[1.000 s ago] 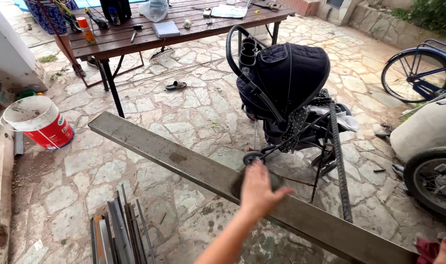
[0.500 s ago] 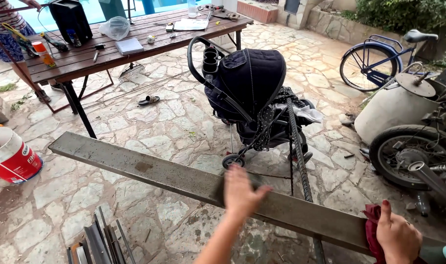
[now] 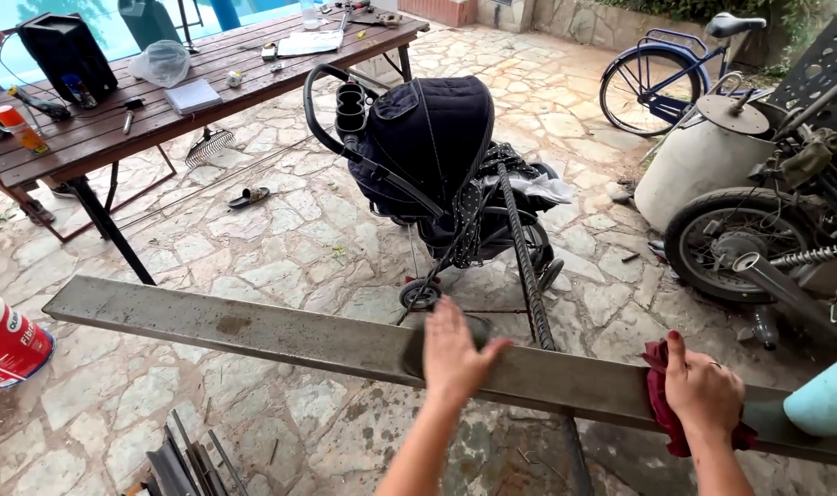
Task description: Sanding a long metal beam with sandpaper and wiping it down with a cloth in an outdoor area.
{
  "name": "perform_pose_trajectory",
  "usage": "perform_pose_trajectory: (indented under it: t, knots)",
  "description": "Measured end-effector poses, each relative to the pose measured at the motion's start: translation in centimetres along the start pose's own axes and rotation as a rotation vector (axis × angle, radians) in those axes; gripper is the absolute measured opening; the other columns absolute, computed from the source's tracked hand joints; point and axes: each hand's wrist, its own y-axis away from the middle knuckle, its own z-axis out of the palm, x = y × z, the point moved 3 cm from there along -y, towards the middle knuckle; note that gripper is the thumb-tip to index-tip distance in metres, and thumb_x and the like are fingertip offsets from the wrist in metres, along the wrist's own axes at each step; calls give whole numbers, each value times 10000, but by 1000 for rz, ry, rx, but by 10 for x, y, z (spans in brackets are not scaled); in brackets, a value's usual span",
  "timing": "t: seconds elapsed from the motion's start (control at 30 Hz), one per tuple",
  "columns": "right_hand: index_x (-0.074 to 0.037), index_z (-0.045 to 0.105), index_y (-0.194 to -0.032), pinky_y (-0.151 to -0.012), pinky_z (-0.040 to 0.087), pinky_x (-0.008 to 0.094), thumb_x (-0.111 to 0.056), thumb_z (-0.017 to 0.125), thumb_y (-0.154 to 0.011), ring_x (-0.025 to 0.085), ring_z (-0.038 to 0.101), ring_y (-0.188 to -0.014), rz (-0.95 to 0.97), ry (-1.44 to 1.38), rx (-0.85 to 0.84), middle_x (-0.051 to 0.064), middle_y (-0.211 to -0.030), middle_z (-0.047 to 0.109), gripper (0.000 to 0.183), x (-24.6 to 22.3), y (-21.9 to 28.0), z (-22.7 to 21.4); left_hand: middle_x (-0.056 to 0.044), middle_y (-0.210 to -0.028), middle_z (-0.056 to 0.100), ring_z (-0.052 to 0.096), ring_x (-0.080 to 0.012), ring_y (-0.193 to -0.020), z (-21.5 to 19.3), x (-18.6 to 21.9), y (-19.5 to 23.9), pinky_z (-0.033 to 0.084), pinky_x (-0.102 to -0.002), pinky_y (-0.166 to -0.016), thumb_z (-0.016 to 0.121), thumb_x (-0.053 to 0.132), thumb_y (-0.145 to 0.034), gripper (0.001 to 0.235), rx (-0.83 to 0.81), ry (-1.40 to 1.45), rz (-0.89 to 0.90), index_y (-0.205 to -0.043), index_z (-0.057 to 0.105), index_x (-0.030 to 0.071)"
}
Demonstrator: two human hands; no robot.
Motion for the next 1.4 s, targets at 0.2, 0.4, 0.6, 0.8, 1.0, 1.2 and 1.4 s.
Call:
perform_pose_trajectory:
  t: [0.2,0.4,0.6,0.8,1.0,1.2,1.4]
  knots:
    - [-164,784,-698,-1057,497,400,-690,2,-1009,209,753,-769,-23,-56,-4,32,-752,782,992,-6,4,-8,-170,-1701,-78,-64,-292,-1565,18,-36,50,-38,-436,-1258,207,835,-925,1053,-20,87,203,-1606,-16,63]
    - [-185,819,-907,-1063,494,427,-725,43,-1022,261,762,-888,-19,-38,19,60,-886,808,952,-3,4,5,-227,-1693,-29,-6,-333,-1565,2,-48,-14,2,-423,-1270,68,869,-917,1124,69,-20,-56,-1586,-4,-32]
    - [-165,772,-741,-1114,462,428,-712,21,-1002,245,742,-833,3,-46,-24,51,-821,763,965,-8,10,-5,-210,-1665,118,118,-326,-1538,68,30,44,80,-445,-1259,314,922,-852,1210,731,-67,387,-1582,139,-27]
    - [-283,843,-1031,-1133,475,421,-706,66,-1009,244,781,-988,38,-41,-81,55,-983,832,884,-11,0,-5,-224,-1693,-46,-27,-343,-1564,-1,-81,-26,-10,-438,-1269,42,918,-870,1158,62,-37,-91,-1593,-10,15]
    - [-246,858,-901,-1130,454,414,-714,50,-1002,269,765,-997,63,-77,-105,72,-947,827,939,-15,11,-19,-235,-1692,-38,-36,-339,-1571,30,81,32,-39,-449,-1266,178,899,-828,1238,-79,158,332,-1585,-6,-63]
    - [-260,846,-1070,-1102,460,441,-732,13,-1040,323,714,-1169,80,-46,-168,88,-1184,794,957,3,-8,3,-224,-1698,0,20,-328,-1565,27,-54,30,25,-421,-1280,159,1003,-833,1277,571,-297,139,-1597,16,-10]
    - [-219,861,-1050,-1063,507,430,-767,-84,-1038,288,759,-1126,98,47,-200,74,-1160,824,1093,6,-16,12,-200,-1704,-67,-42,-312,-1578,-37,-64,10,-19,-415,-1286,214,838,-910,1124,-37,93,-84,-1587,-37,-23]
